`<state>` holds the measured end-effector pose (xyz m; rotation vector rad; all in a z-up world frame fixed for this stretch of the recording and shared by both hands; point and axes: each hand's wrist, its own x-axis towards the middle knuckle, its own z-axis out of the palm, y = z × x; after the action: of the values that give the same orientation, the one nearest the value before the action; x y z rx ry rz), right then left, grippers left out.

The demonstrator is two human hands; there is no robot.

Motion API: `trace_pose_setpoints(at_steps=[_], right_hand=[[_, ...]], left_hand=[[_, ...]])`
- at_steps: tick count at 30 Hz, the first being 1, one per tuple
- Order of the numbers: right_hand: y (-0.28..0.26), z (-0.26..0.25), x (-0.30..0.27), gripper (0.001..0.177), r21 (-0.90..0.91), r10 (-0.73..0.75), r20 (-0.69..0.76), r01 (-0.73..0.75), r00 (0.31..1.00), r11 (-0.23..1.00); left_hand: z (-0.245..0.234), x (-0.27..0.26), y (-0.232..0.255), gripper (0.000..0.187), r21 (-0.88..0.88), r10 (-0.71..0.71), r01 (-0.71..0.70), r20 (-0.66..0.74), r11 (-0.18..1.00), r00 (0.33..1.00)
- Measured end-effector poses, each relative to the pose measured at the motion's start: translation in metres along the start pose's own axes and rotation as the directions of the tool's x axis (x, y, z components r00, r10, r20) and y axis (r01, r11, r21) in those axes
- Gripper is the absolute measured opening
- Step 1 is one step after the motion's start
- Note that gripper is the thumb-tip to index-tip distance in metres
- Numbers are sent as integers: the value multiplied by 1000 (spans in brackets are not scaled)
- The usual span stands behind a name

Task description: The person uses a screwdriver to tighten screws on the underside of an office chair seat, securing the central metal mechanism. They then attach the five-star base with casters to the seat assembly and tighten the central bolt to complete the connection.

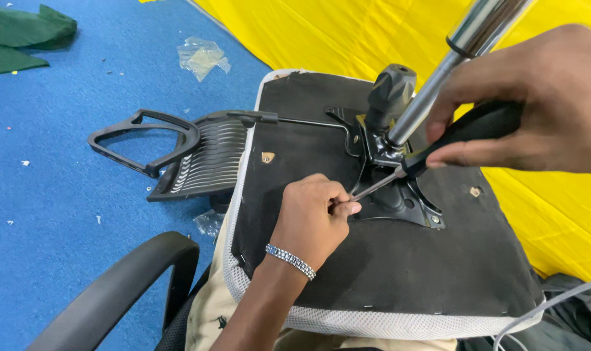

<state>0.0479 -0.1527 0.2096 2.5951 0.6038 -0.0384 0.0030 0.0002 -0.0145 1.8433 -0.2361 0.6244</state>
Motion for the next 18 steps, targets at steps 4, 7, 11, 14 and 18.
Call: trace_pose_setpoints(at_steps=[4,7,11,14,18], right_hand=[[14,1,11,44,162,-413,-175,439,894,884],[26,4,19,43,191,-470,-81,476,879,858],[31,1,27,34,225,-592,-141,607,794,762],[28,-7,30,32,249,-599,-94,601,795,759],[21,-17,33,33,237,-631,-41,621,775,747]], left_hand=[[0,5,-3,14,-12,-21,21,15,1000,1000],[-1,7,-4,13,-37,-71,72,34,997,997],[-2,11,-3,14,-22,-134,136,62,991,989],[-3,13,-2,14,-32,-172,175,77,984,982],[-3,13,-1,12,-10,-232,234,97,972,968]])
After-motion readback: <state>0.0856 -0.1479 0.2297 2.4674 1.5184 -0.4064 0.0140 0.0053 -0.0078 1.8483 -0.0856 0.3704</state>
